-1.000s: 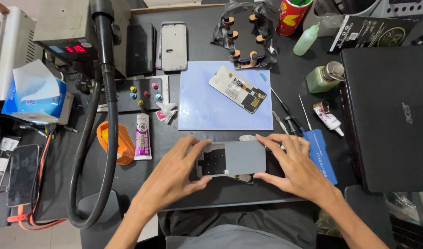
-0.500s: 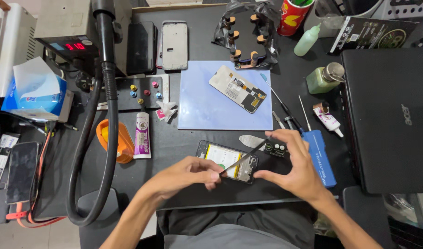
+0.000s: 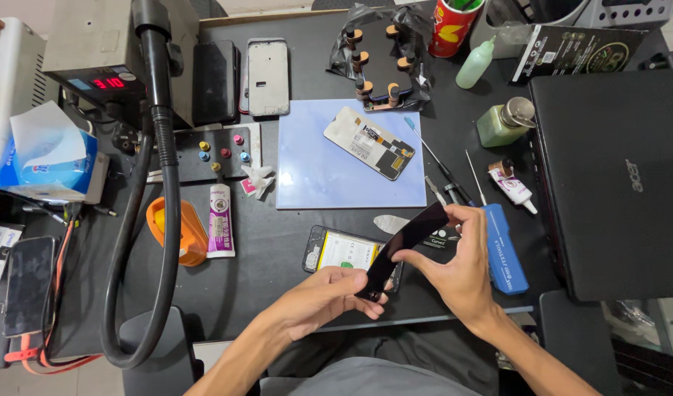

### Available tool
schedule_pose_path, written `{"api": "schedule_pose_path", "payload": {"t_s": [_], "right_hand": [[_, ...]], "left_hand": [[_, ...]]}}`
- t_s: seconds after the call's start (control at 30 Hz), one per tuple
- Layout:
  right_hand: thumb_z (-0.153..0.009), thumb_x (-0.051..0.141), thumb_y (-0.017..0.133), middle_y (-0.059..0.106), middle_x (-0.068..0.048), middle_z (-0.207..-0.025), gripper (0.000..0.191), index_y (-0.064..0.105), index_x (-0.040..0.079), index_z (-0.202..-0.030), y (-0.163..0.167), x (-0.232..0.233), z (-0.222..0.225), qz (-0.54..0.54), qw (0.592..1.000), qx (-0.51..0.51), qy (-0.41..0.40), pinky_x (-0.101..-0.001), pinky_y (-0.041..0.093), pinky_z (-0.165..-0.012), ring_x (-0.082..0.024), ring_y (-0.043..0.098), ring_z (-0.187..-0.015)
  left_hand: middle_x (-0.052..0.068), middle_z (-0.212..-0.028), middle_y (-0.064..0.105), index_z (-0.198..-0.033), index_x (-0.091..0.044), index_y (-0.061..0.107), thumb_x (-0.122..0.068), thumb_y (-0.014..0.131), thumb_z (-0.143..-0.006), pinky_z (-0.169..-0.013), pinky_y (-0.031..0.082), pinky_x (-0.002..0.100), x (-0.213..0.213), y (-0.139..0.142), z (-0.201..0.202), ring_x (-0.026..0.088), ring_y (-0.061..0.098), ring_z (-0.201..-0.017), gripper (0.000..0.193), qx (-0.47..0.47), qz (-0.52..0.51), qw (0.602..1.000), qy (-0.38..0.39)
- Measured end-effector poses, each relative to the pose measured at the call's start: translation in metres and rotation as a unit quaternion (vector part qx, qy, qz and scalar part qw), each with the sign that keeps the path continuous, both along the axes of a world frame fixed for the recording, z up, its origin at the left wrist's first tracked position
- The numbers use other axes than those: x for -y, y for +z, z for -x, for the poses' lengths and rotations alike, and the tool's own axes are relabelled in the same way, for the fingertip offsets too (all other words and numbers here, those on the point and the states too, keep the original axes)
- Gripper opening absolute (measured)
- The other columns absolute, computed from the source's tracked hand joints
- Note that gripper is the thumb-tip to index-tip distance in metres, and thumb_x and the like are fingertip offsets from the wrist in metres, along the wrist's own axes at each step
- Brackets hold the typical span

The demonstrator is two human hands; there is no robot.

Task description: The person uses a heat gun to warm the back of a smartphone, then uses a metal pry tool to separate the back cover. They peel off a protective film and apply adhesive tape to the phone's frame before using a blue plastic pry tool to work on the internal components.

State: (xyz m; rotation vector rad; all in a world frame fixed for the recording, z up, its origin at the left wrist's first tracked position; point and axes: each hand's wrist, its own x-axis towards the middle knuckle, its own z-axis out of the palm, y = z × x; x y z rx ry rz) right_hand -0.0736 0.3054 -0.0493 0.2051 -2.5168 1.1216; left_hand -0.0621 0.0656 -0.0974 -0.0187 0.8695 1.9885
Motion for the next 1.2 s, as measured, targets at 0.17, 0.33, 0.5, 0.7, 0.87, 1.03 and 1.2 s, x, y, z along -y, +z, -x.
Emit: {"api": "schedule_pose_path", "payload": {"t_s": [0.17, 0.33, 0.5, 0.7, 0.87, 1.03, 1.2], "right_hand": [[-0.060, 0.030, 0.098, 0.051, -0.010, -0.110, 0.082, 0.050, 0.001, -0.119, -0.005, -0.001, -0.002, 0.016, 1.000, 0.018, 0.003, -0.0354, 0.045, -0.089, -0.022, 0.052, -0.099], [-0.060, 0.030, 0.096, 0.051, -0.010, -0.111, 0.084, 0.051, 0.000, -0.124, -0.007, -0.010, 0.004, 0.017, 0.999, 0.004, 0.041, -0.0341, 0.043, -0.087, -0.021, 0.050, -0.097], [-0.064, 0.026, 0.094, 0.053, -0.006, -0.106, 0.074, 0.054, 0.001, -0.120, -0.013, -0.008, 0.002, 0.035, 0.999, 0.019, 0.017, -0.0322, 0.043, -0.087, -0.018, 0.051, -0.095], [-0.067, 0.025, 0.095, 0.054, -0.003, -0.100, 0.063, 0.053, 0.004, -0.109, -0.016, -0.003, -0.005, 0.074, 0.996, 0.038, -0.018, -0.0305, 0.043, -0.085, -0.015, 0.050, -0.090], [-0.069, 0.022, 0.093, 0.056, -0.001, -0.103, 0.063, 0.051, 0.005, -0.113, -0.016, -0.008, -0.001, 0.105, 0.994, 0.019, 0.038, -0.0302, 0.043, -0.090, -0.013, 0.051, -0.093], [-0.067, 0.019, 0.095, 0.055, -0.001, -0.101, 0.062, 0.052, 0.006, -0.110, -0.023, -0.008, -0.006, 0.102, 0.994, 0.034, 0.025, -0.0295, 0.044, -0.088, -0.012, 0.051, -0.092], [-0.069, 0.016, 0.093, 0.046, -0.001, -0.103, 0.064, 0.050, 0.005, -0.114, -0.031, -0.018, 0.001, 0.194, 0.977, 0.030, 0.088, -0.0270, 0.040, -0.087, -0.011, 0.043, -0.092]], "left_hand": [[0.016, -0.111, 0.071, -0.121, 0.009, 0.065, -0.031, 0.065, -0.101, -0.093, 0.056, 0.034, -0.001, 0.000, -0.001, 0.020, 0.070, -0.097, 0.044, -0.011, 0.011, 1.000, 0.008], [0.015, -0.113, 0.071, -0.124, 0.010, 0.064, -0.032, 0.065, -0.100, -0.090, 0.056, 0.034, 0.006, 0.001, 0.003, 0.018, 0.069, -0.096, 0.049, -0.028, -0.008, 1.000, -0.007], [0.016, -0.111, 0.070, -0.126, 0.010, 0.065, -0.032, 0.066, -0.100, -0.091, 0.055, 0.033, 0.004, 0.000, 0.001, 0.019, 0.068, -0.093, 0.049, -0.037, 0.000, 0.999, -0.033], [0.016, -0.110, 0.071, -0.123, 0.010, 0.065, -0.030, 0.068, -0.099, -0.092, 0.055, 0.033, 0.000, 0.001, -0.003, 0.019, 0.068, -0.095, 0.047, -0.018, 0.013, 1.000, -0.018], [0.015, -0.111, 0.070, -0.125, 0.011, 0.065, -0.031, 0.070, -0.099, -0.092, 0.055, 0.031, 0.007, 0.005, 0.002, 0.018, 0.067, -0.095, 0.050, -0.043, -0.006, 0.999, -0.020], [0.014, -0.106, 0.071, -0.124, 0.008, 0.066, -0.033, 0.072, -0.095, -0.089, 0.055, 0.031, 0.003, 0.007, -0.002, 0.018, 0.069, -0.093, 0.051, -0.045, 0.039, 0.997, -0.041], [0.012, -0.107, 0.071, -0.122, 0.009, 0.066, -0.029, 0.077, -0.091, -0.091, 0.054, 0.031, 0.018, 0.012, 0.008, 0.016, 0.067, -0.093, 0.050, -0.080, 0.058, 0.995, -0.030]]}}
